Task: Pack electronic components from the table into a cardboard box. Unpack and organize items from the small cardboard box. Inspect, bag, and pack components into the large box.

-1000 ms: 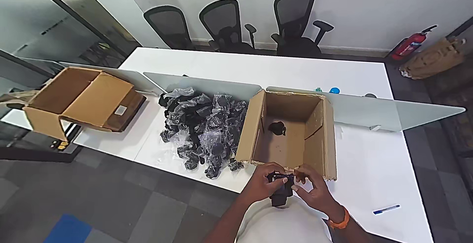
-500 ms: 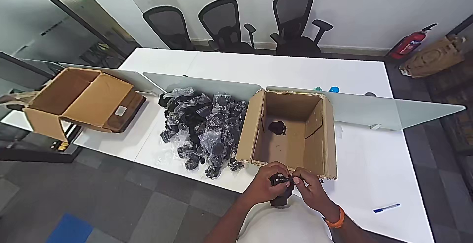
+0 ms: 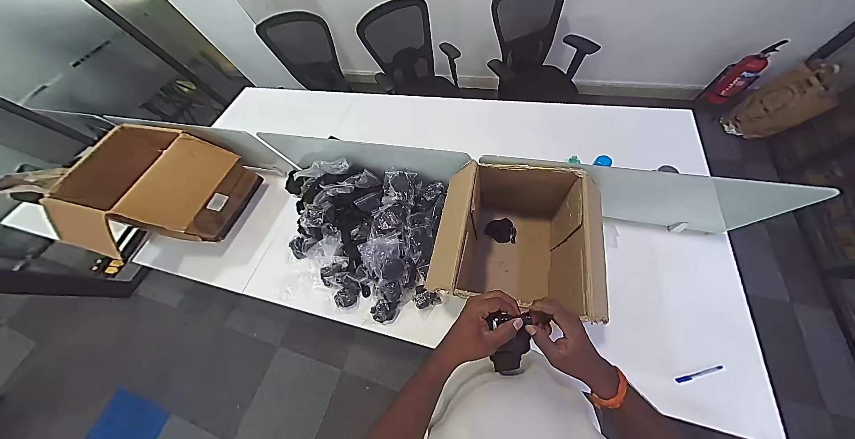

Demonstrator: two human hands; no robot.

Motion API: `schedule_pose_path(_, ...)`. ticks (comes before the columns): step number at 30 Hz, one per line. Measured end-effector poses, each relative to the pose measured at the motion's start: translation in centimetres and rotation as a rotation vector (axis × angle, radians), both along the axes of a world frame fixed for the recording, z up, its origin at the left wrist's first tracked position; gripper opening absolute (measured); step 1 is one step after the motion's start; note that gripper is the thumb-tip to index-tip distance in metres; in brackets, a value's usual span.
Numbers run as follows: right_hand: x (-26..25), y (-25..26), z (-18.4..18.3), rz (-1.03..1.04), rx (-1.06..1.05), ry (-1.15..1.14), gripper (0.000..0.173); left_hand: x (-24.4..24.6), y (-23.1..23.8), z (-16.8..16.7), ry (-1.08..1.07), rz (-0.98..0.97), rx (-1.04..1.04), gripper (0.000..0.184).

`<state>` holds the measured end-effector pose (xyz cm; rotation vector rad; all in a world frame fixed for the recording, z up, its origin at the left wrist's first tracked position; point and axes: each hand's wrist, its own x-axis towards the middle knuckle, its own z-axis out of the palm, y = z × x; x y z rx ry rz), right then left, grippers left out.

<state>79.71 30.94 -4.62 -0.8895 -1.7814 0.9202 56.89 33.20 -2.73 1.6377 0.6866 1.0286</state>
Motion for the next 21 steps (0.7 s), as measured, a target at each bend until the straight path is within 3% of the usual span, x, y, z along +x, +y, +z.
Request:
schedule_pose_path(8,0.1,0.3,-0.3,-0.017,0.003,-0.036,0.025,-0.2,0.2,0.0,0.069,-0.004,-0.018,0.024)
schedule_pose_path(16,0.0,0.3,-0.5,-0.045,-0.097,0.033,0.021,-0.3,-0.1,-1.2,0.184,0.209,0.019,0.019)
schedule_pose_path(21,0.1,0.2,-0.2,-0.066,-0.036,-0.163,0.038,-0.7,-0.2,-1.7,0.237,0.266,0.089,0.020)
